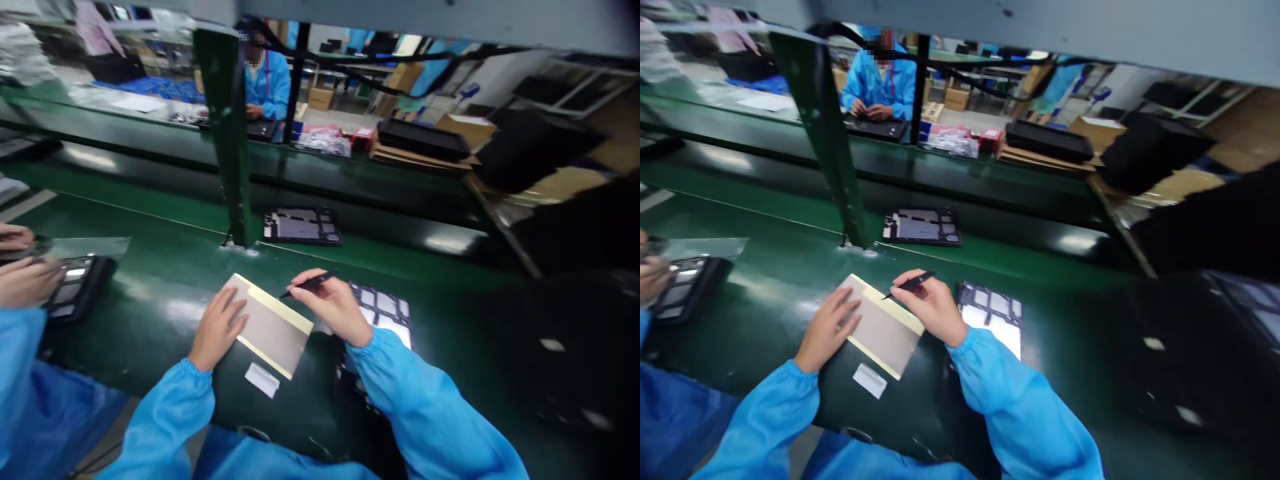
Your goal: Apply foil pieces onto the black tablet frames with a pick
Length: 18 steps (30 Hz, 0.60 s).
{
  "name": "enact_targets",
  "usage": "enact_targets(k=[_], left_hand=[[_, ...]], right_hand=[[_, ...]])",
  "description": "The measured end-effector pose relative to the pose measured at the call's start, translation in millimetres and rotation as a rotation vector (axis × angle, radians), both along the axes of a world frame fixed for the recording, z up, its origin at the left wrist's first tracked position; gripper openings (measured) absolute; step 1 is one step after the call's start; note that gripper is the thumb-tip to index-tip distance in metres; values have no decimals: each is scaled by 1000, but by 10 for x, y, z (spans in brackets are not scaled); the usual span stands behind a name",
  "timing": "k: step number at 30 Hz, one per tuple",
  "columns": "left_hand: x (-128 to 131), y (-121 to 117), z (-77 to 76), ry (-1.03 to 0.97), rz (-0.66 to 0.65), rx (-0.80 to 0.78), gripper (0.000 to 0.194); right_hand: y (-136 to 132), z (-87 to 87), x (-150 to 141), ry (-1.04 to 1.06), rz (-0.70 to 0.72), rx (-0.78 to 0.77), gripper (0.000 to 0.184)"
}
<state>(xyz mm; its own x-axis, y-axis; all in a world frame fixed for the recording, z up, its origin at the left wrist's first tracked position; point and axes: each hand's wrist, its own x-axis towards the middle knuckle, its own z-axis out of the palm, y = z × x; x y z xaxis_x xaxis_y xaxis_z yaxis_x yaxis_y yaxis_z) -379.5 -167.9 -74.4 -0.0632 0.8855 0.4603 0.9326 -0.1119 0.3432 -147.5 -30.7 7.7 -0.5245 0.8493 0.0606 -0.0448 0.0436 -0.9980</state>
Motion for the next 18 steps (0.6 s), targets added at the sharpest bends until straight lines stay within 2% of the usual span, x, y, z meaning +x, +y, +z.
enact_targets(k=[2, 3, 6, 8, 10, 12, 14, 18], left_hand=[[156, -31, 123, 3, -9, 107, 20], [295, -59, 188, -17, -24, 146, 19], [928, -184, 337, -161, -200, 145, 18], [1425, -259, 355, -233, -350, 66, 14], [1849, -275, 297, -246, -444, 2, 12], [2117, -228, 195, -235, -479, -28, 11], [2221, -156, 102, -230, -479, -42, 12], [2177, -79, 38, -236, -491, -49, 16]], right_hand=[[-138, 104, 597, -58, -64, 76, 25], [-219, 99, 891, -98, -92, 84, 25], [-484, -95, 1620, -185, -117, 11, 28], [-641, -272, 1927, -186, -94, -65, 29], [-755, -400, 2094, -170, -64, -107, 30], [-822, -458, 2154, -160, -35, -107, 30], [-848, -470, 2147, -160, 5, -86, 29], [-835, -486, 2072, -174, 99, -14, 28]])
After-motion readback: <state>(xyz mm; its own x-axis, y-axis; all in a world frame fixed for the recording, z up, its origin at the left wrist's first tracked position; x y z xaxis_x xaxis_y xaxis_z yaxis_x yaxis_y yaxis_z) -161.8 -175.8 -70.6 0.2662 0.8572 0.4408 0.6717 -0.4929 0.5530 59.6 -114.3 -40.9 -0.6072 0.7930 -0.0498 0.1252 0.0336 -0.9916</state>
